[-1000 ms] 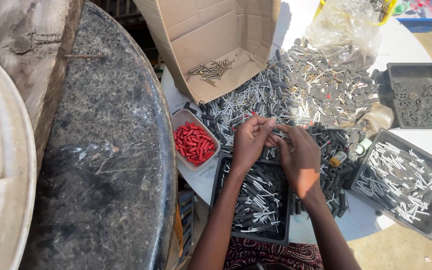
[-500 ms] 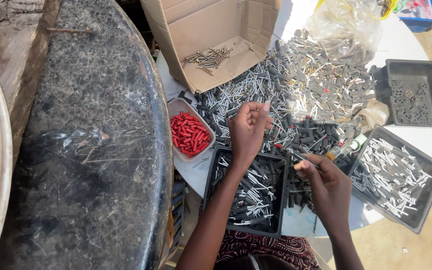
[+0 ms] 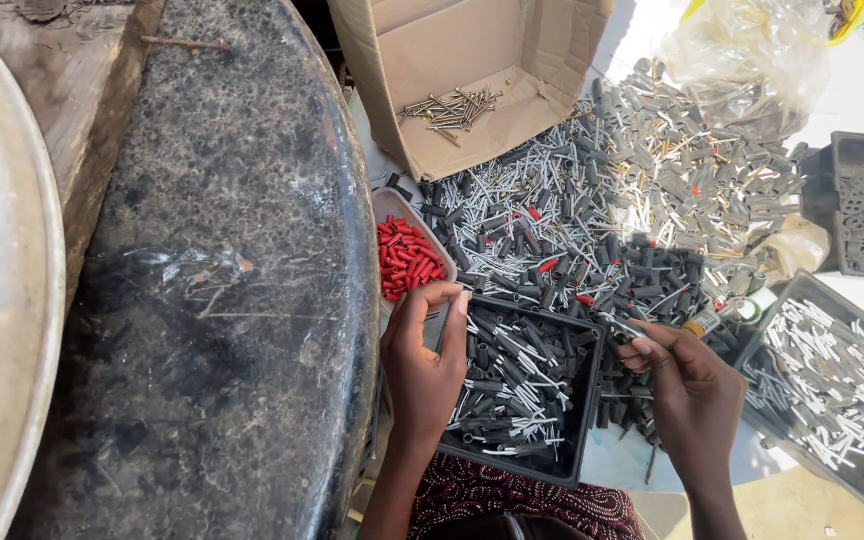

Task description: Assembling small metal pins into plastic clips by hand at a workbench

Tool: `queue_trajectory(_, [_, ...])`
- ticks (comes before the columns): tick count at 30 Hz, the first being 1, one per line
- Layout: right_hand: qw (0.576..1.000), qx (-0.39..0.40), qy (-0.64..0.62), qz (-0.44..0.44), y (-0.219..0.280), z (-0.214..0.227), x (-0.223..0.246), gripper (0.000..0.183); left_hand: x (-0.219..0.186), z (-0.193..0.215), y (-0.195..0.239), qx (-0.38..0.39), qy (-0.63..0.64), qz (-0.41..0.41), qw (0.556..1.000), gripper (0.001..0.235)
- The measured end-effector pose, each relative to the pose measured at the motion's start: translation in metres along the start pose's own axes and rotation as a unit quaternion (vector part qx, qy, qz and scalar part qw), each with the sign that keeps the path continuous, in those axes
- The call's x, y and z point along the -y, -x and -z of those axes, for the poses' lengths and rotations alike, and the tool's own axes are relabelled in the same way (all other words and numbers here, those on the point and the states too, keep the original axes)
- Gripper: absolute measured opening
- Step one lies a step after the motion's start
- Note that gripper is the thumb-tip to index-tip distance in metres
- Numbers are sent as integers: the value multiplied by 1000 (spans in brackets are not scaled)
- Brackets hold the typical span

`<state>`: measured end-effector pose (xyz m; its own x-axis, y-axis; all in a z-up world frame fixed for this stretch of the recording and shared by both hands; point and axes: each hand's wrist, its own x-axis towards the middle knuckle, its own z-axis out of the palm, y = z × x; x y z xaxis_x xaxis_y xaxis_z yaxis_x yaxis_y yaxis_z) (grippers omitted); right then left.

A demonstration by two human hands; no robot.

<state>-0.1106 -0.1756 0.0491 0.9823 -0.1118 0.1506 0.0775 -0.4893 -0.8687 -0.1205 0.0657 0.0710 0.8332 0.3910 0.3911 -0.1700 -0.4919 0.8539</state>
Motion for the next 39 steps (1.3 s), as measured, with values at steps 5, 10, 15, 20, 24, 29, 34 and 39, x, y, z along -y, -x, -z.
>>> queue_trajectory(5, [999,16,-22,-30,6,-5,7,19,15,2,26,28,-20,-64,997,15])
queue_trajectory(10, [996,44,-56,-60,11,-13,12,20,19,1,29,49,-26,-74,996,19])
queue_trajectory(15, [997,53,-2,-64,16,-16,30,26,28,1,33,63,-12,-57,996,18])
queue_trajectory(20, [997,49,64,21,15,-25,33,23,27,2,29,65,-30,-66,995,17])
queue_trajectory(24, [986,40,51,152,13,-38,58,22,27,-3,30,35,-34,-78,996,17])
queue_trajectory(29, [966,72,110,224,1,-40,54,24,20,0,30,36,-49,-70,996,21])
queue_trajectory(34, [969,8,154,192,-12,-21,27,13,20,-3,30,45,-61,-85,993,23])
queue_trajectory(39, [948,42,255,186,-49,-10,16,25,3,-13,21,74,-83,-126,986,28])
